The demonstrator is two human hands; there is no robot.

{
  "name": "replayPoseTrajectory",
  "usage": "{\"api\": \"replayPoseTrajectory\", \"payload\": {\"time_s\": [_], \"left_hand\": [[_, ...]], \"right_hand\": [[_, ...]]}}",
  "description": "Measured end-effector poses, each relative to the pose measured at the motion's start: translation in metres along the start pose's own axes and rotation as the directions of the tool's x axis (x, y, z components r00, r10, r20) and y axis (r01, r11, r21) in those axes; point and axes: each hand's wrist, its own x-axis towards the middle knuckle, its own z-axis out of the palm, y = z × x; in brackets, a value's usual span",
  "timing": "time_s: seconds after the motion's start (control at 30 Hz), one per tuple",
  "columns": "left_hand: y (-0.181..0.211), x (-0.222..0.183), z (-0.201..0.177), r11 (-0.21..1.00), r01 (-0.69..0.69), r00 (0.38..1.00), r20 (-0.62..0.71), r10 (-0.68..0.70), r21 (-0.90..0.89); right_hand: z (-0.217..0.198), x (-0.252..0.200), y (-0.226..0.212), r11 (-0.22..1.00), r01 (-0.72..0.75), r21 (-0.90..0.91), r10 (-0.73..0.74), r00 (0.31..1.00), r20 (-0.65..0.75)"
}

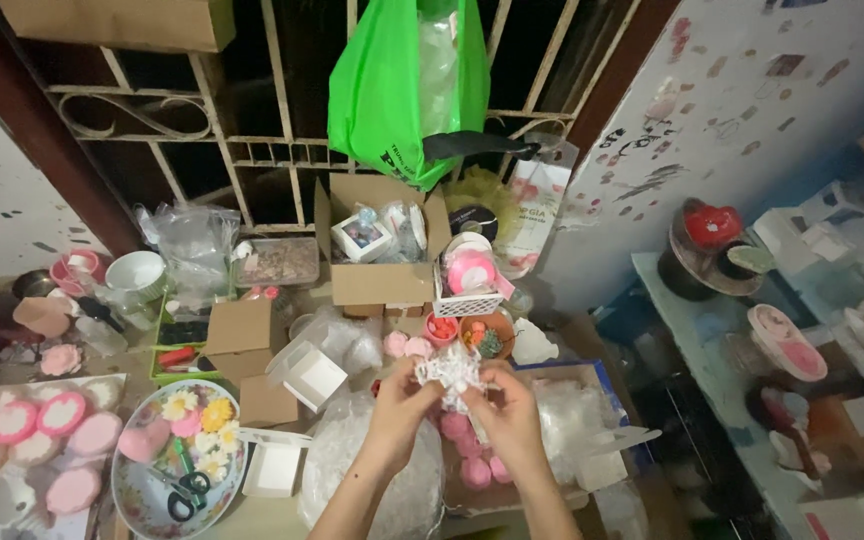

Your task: The person folds flat white cardboard blanks into small boxes, pressing the sides and flaps to shape each one on a cluttered worktable. They then wrap an item in bubble wrap and cut a length of bubble wrap from a roll using scissors.

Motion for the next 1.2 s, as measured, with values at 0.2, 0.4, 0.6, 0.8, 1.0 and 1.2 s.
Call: {"api": "replayPoseTrajectory", "payload": {"time_s": [0.2,0.4,0.6,0.8,1.0,1.2], "left_hand": [[0.021,-0.001,0.005,0.993,-0.041,0.999,-0.012,0.04,-0.107],[0.024,-0.004,-0.007,0.999,-0.03,0.999,0.039,0.031,-0.022],[-0.02,-0.012,-0.093,0.956,0.122,0.885,-0.465,0.018,0.269],[-0.055,0.003,-0.179,0.679,0.468,0.68,-0.721,0.133,0.566],[-0.123,0.04,-0.236,0.489,0.544,0.708,-0.686,0.169,0.682],[-0.133,0.051,-0.244,0.486,0.538,0.7,-0.686,0.196,0.689]], "right_hand": [[0.015,-0.009,-0.08,0.983,-0.113,0.146,0.099,0.99,0.098],[0.002,0.002,-0.033,0.973,-0.221,0.064,0.218,0.974,0.056],[-0.018,0.006,-0.006,0.978,-0.197,0.064,0.203,0.974,-0.1],[-0.023,0.008,0.01,0.962,-0.198,0.188,0.22,0.97,-0.107],[-0.006,0.011,-0.012,0.983,-0.163,0.081,0.163,0.987,0.003],[0.011,0.02,-0.021,0.983,-0.14,0.12,0.138,0.99,0.022]]}}
